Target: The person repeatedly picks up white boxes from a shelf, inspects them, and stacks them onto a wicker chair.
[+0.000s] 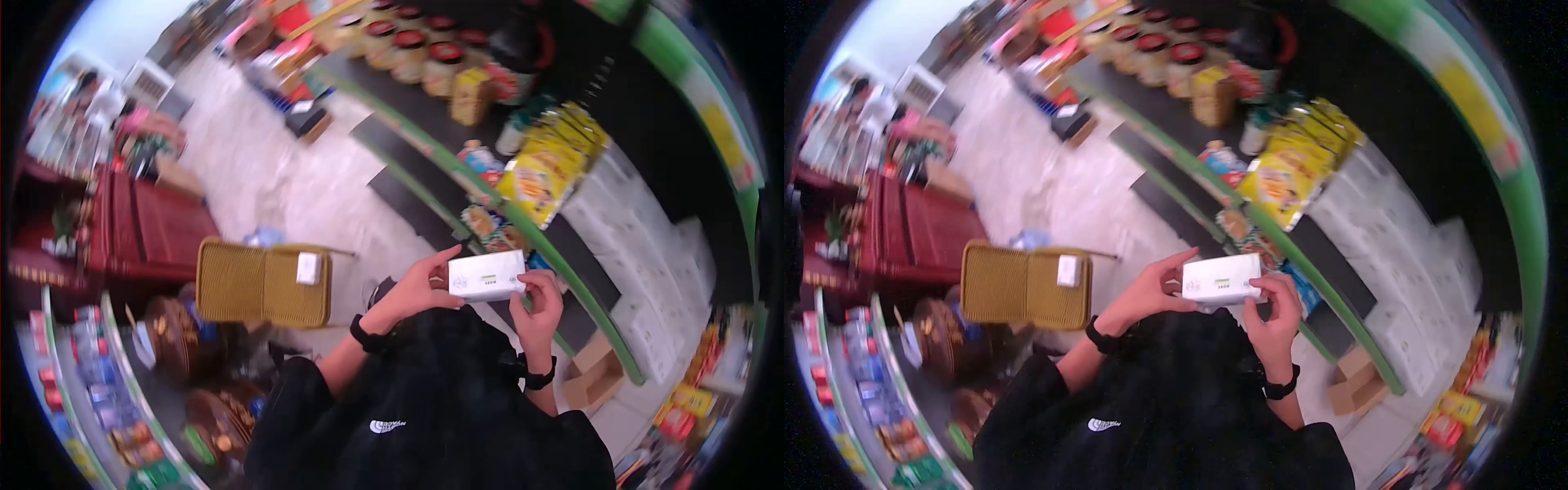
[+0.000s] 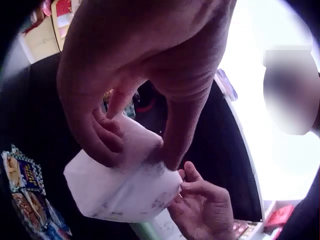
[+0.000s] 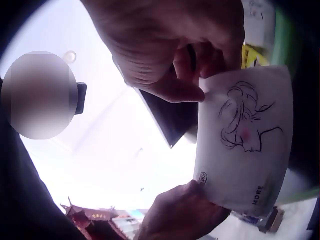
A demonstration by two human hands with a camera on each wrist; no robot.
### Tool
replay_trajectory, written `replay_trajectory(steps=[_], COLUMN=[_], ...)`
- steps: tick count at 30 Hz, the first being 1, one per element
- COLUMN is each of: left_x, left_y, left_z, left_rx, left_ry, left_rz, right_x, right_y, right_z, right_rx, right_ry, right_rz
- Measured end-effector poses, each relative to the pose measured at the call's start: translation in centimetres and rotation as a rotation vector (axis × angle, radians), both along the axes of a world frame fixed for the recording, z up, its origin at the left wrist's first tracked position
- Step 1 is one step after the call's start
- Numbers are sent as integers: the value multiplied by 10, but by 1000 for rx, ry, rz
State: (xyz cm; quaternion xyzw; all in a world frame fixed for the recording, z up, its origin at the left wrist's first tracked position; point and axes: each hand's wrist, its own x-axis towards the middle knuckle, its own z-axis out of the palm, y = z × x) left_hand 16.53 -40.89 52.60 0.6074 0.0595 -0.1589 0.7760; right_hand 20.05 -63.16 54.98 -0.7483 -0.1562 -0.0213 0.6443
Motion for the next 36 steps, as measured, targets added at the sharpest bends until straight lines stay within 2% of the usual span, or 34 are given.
replay_trajectory(steps=[5, 9, 12, 15, 18, 21, 26, 27, 30, 31, 34, 36], left_x=[-37, -75, -116, -171, -219, -259, -314, -323, -347, -352, -358, -361], left_y=[65, 146, 208, 267, 301, 323, 347, 350, 354, 358, 369, 381], left_z=[1, 3, -18, -58, -85, -130, -231, -250, -320, -345, -400, -437], left_rx=[276, 224, 472, 623, 194, 10, -27, -68, -107, -82, -37, -123], left_ry=[31, 46, -31, 28, 256, 478, 697, 733, 840, 845, 931, 969], left_rz=[184, 417, 587, 708, 833, 909, 864, 886, 1012, 1030, 1099, 1044], right_x=[11, 12, 5, -9, -25, -48, -95, -104, -120, -123, -118, -109], right_y=[86, 169, 236, 306, 369, 418, 470, 471, 474, 470, 453, 438], right_z=[3, -2, -12, -32, -72, -136, -228, -253, -286, -296, -313, -311], right_rx=[-15, 27, 41, 8, -200, -487, -865, -940, -1049, -1064, -1146, -1171], right_ry=[17, 63, 133, 255, 335, 399, 399, 353, 626, 575, 647, 721], right_rz=[306, 548, 737, 960, 1195, 1391, 1587, 1572, 1377, 1300, 1099, 983])
